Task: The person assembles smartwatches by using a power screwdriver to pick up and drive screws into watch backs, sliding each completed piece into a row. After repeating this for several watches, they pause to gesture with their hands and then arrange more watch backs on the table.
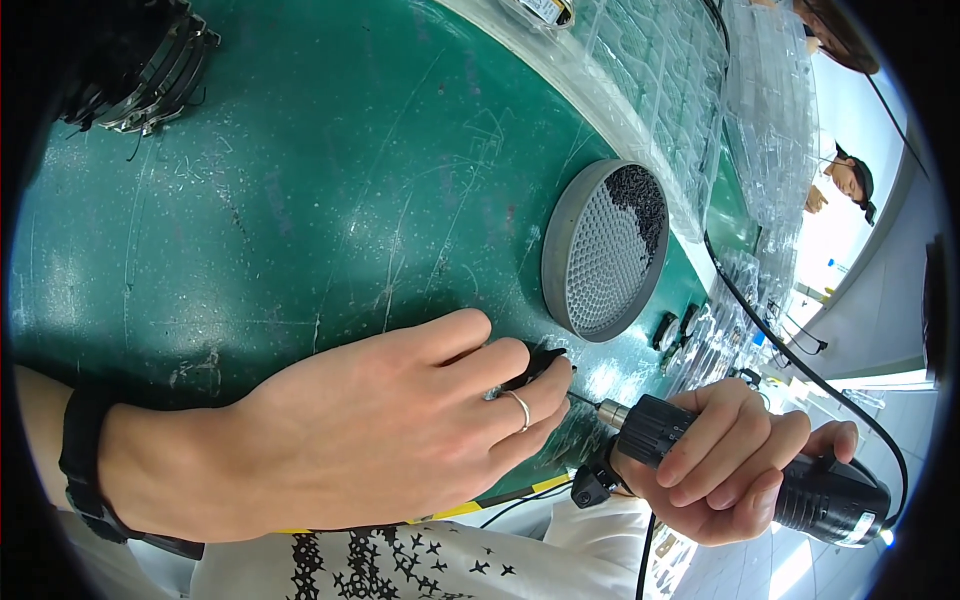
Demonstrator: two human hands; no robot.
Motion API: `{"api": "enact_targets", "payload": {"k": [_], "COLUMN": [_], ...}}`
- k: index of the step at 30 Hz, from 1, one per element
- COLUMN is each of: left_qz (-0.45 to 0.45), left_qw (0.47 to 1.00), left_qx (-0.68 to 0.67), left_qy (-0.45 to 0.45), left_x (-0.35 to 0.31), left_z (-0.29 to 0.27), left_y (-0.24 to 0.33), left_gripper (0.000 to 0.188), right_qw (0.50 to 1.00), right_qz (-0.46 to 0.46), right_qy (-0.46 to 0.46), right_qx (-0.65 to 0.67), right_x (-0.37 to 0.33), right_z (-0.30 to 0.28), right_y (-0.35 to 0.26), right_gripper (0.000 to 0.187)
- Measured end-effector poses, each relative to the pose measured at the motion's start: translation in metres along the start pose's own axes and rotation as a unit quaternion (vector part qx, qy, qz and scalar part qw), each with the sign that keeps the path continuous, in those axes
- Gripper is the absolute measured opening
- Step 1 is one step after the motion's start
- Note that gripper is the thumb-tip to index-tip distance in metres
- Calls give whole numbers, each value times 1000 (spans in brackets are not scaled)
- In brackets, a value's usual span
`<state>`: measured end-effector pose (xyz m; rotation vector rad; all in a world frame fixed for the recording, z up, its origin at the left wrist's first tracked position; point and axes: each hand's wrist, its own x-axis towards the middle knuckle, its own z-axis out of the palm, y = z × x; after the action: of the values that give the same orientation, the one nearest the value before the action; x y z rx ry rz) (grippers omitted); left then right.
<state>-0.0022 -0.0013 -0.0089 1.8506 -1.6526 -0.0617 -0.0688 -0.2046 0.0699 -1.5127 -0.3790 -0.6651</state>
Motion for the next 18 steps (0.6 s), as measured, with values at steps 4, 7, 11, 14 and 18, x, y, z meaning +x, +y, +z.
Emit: {"api": "enact_targets", "payload": {"k": [4,7,11,14,18], "left_qz": [15,20,21,19,21], "left_qw": [999,998,998,998,998], "left_qx": [32,34,32,30,29], "left_qy": [-32,-38,-45,-48,-45], "left_x": [0,1,0,0,0], "left_z": [-3,-5,-5,-5,-6], "left_y": [-2,-2,-2,-2,-3], "left_gripper": [38,37,36,36,36], "right_qw": [1000,1000,1000,999,999], "right_qz": [-12,-13,-28,-37,-32], "right_qy": [0,-2,4,6,-2], "right_qx": [5,-3,-3,1,0], "right_x": [2,4,2,2,4], "right_z": [7,7,5,3,3], "right_y": [6,3,5,7,3], "right_gripper": [47,46,46,46,46]}}
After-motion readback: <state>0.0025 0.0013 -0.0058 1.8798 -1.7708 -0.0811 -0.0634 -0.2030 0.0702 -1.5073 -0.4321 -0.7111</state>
